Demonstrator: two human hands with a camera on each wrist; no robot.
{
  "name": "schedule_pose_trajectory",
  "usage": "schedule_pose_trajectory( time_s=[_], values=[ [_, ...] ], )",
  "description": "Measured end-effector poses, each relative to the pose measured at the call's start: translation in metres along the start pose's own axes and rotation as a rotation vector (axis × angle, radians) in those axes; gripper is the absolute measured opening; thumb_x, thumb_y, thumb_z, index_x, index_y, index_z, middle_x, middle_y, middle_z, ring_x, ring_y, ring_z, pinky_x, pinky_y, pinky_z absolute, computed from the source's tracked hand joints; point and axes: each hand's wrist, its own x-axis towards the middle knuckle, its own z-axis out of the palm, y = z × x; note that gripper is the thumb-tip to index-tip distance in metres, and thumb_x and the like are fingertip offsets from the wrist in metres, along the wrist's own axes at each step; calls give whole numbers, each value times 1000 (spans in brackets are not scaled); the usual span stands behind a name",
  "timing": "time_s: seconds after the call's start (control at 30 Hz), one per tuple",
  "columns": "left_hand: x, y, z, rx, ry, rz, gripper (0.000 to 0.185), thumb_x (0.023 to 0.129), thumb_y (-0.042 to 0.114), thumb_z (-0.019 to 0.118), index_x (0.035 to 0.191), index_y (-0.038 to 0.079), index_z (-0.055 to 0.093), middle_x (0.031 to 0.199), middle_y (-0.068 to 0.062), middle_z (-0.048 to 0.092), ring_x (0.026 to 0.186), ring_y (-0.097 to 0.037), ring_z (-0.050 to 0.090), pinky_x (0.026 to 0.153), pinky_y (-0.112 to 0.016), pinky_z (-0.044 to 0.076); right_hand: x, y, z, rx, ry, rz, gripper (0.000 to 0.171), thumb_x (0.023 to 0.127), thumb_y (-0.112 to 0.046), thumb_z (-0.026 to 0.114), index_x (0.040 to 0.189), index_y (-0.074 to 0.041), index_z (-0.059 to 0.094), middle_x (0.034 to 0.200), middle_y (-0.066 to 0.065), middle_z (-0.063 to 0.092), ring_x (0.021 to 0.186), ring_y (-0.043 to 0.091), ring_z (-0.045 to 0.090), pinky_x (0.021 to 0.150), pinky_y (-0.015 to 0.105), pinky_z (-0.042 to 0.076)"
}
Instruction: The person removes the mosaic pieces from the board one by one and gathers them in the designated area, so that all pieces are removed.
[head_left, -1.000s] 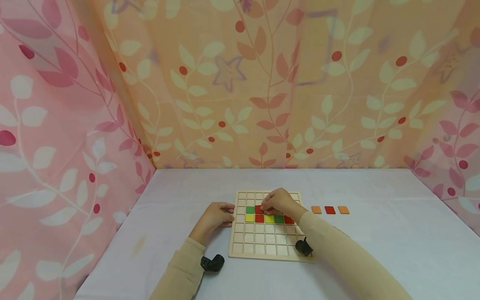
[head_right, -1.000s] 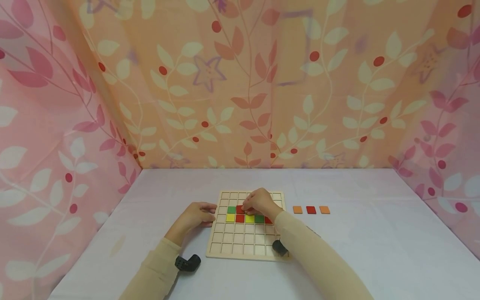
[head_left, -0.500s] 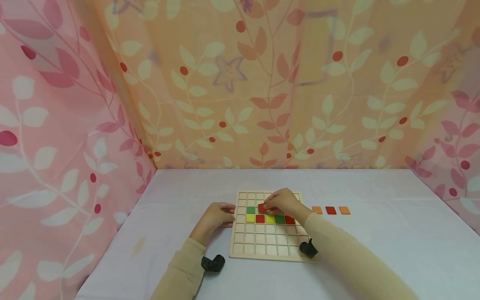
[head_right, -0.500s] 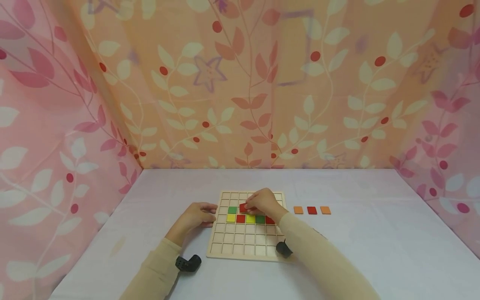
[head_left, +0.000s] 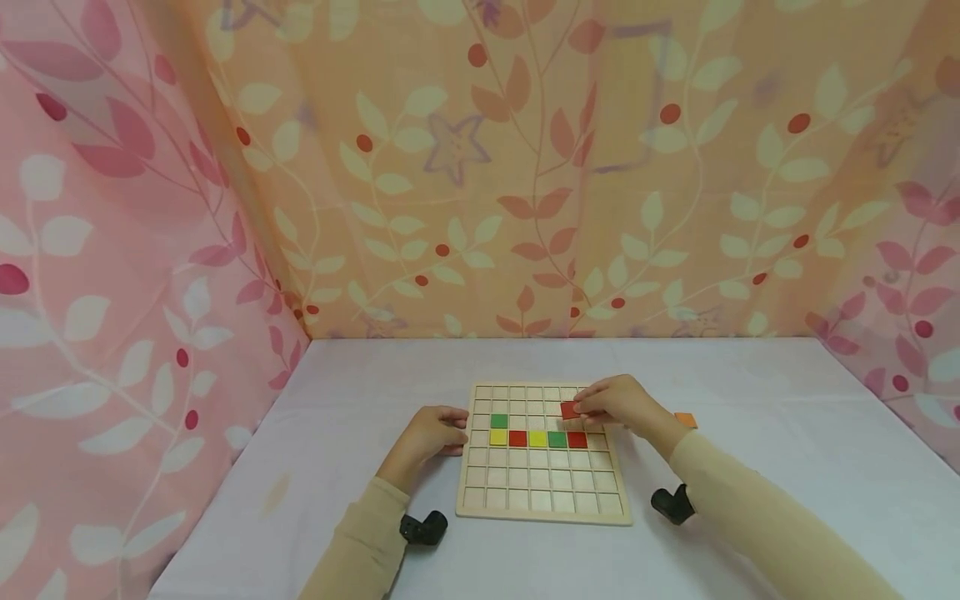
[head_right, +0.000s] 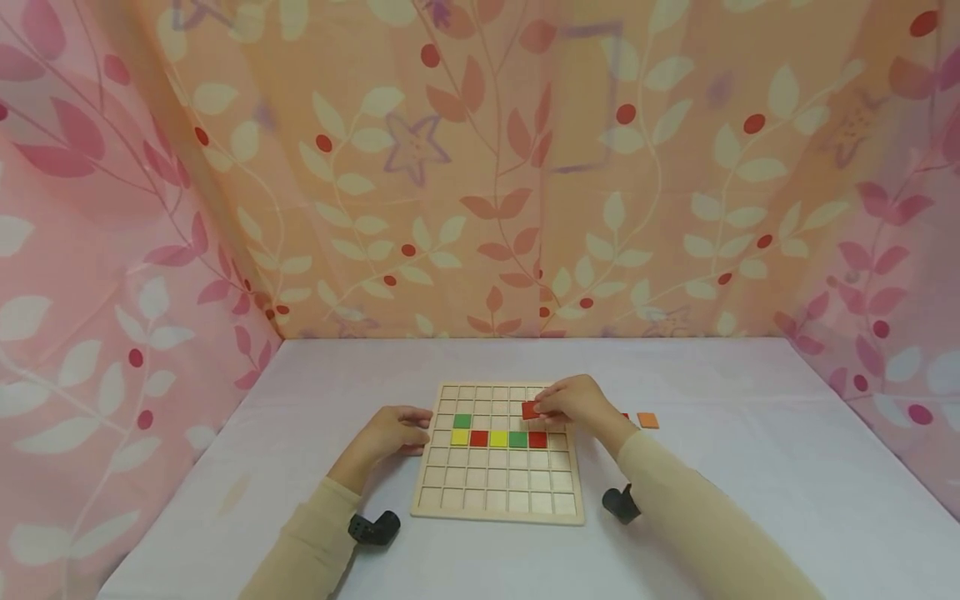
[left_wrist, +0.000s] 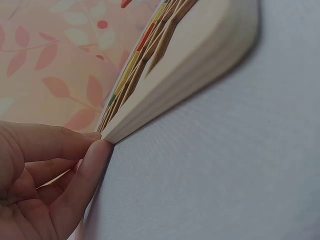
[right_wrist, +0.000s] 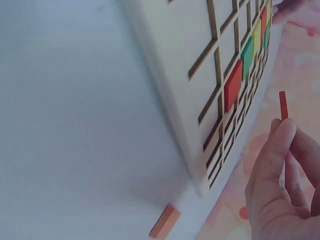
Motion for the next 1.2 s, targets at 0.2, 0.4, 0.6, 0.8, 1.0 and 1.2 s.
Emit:
schedule_pose_trajectory(
  time_s=[0.2,0.4,0.6,0.8,1.0,1.2],
  values=[
    [-1,0,-1,2,-5,3,42,75,-8,66,117,-1,60,100,-10,60,71,-13,63,62,-27,58,-8,5,-21,-15,18,1,33,80,-21,71,107,-2,68,73,-3,69,64,9,66,63,28,50],
    [-2,0,-3,15,1,-4,41,77,-6,65,117,0,61,101,-10,60,69,-11,60,62,-26,57,-10,12,-36,41,16,-19,37,82,-16,69,112,6,63,79,2,70,66,10,66,69,27,57],
    [-2,0,-4,8,-8,-1,42,77,-6,65,118,-1,60,102,-11,60,69,-11,61,63,-27,57,-13,22,-54,3,27,-13,39,82,-19,69,112,5,63,81,2,69,67,11,65,73,30,57],
    [-2,0,-3,12,1,8,44,75,-8,66,118,-1,60,101,-11,60,69,-11,62,62,-27,58,-18,31,-71,-18,55,29,43,83,-25,69,116,1,62,80,-2,69,69,10,67,71,27,55],
    [-2,1,-2,10,5,10,44,75,-9,66,117,-1,60,101,-11,60,70,-12,62,61,-27,58,-22,40,-87,18,48,30,46,82,-24,70,117,4,61,80,-2,69,66,8,64,69,25,55],
    [-2,1,-1,8,0,12,44,74,-9,66,117,-2,60,101,-11,61,71,-13,62,61,-27,57,-27,52,-105,97,25,30,48,84,-18,68,120,11,55,82,1,69,68,10,65,72,26,57]
  ],
)
